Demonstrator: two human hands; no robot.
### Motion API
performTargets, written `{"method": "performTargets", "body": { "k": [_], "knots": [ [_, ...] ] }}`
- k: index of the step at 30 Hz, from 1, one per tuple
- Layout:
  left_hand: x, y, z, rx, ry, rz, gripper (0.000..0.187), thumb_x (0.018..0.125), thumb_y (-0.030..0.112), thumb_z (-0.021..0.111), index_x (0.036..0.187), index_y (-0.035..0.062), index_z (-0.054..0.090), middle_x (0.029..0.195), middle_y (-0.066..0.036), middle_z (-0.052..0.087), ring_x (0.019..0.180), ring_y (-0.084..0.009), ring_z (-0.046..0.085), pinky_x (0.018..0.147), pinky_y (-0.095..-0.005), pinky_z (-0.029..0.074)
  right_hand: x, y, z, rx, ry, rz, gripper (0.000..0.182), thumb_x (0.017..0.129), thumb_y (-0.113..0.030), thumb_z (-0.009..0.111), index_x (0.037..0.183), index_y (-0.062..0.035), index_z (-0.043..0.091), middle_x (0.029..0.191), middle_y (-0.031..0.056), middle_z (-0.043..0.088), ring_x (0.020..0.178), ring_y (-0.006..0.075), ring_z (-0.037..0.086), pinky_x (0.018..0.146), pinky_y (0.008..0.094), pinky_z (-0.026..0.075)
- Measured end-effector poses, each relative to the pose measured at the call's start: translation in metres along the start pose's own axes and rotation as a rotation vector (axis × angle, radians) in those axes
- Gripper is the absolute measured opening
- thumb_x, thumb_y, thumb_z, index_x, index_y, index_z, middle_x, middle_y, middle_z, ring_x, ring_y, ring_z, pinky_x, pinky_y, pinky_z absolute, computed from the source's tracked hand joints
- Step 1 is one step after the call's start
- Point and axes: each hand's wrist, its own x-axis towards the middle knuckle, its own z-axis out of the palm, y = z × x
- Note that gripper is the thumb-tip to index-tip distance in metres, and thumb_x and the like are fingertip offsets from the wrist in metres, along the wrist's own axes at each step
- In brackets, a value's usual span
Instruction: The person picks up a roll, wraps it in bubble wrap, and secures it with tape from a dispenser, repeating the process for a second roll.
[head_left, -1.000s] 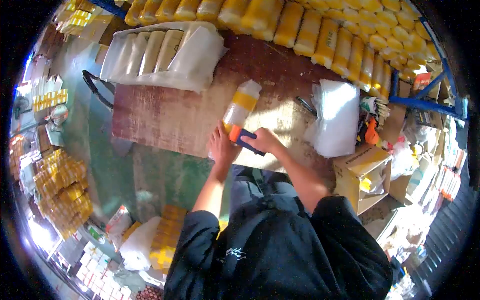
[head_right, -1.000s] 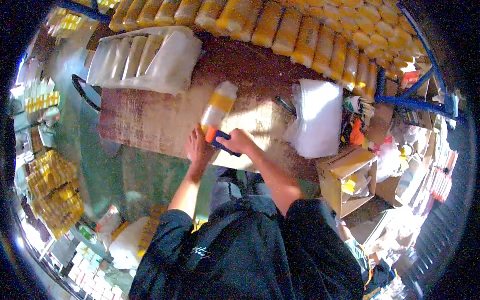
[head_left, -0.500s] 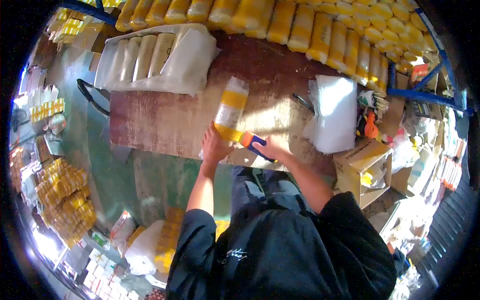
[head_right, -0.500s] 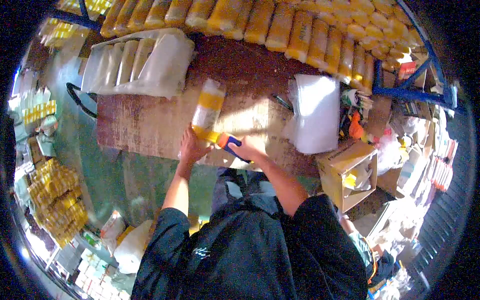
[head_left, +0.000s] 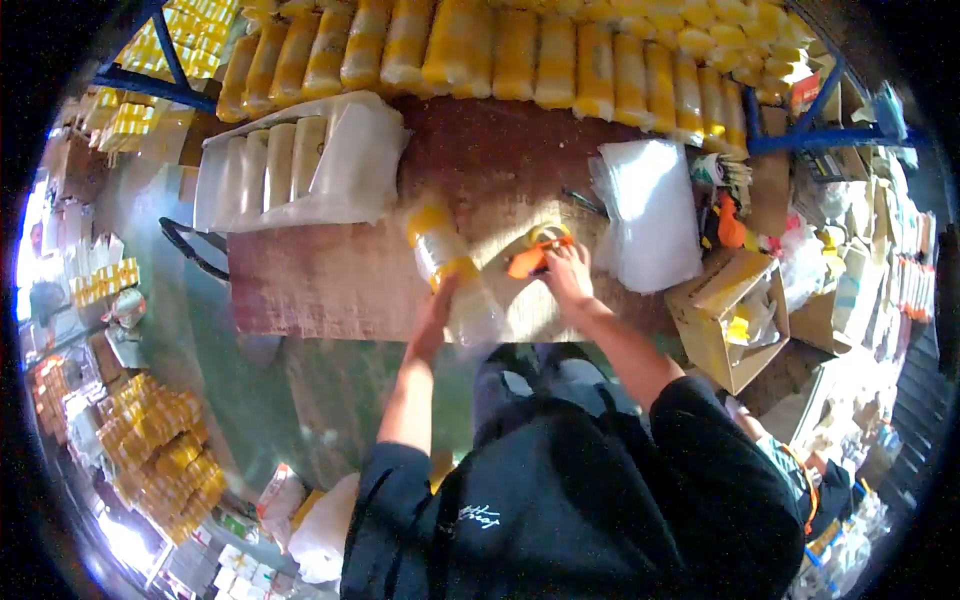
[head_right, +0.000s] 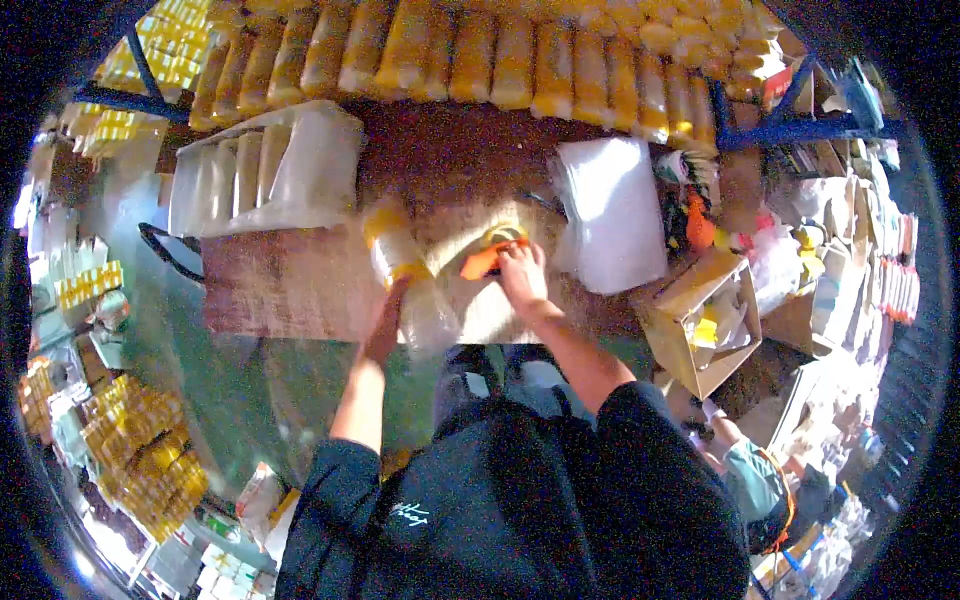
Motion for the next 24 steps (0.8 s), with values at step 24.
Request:
{"method": "performTargets", "body": {
  "k": [24],
  "knots": [
    [-0.094, 0.038, 0.005, 0.155, 0.461, 0.512, 0.06, 0.094, 0.051, 0.066, 0.129, 0.0038, 0.053, 0.111, -0.012, 0.065, 0.094, -0.0234, 0.065, 0.08, -0.0377, 0.055, -0.026, -0.149, -0.148, 0.263, -0.398, -0.375, 0.053, 0.089, -0.003, 0.048, 0.14, 0.006, 0.039, 0.095, 0.0301, 0.068, 0.085, 0.045, 0.068, 0.072, 0.0542, 0.055]
  ]
}}
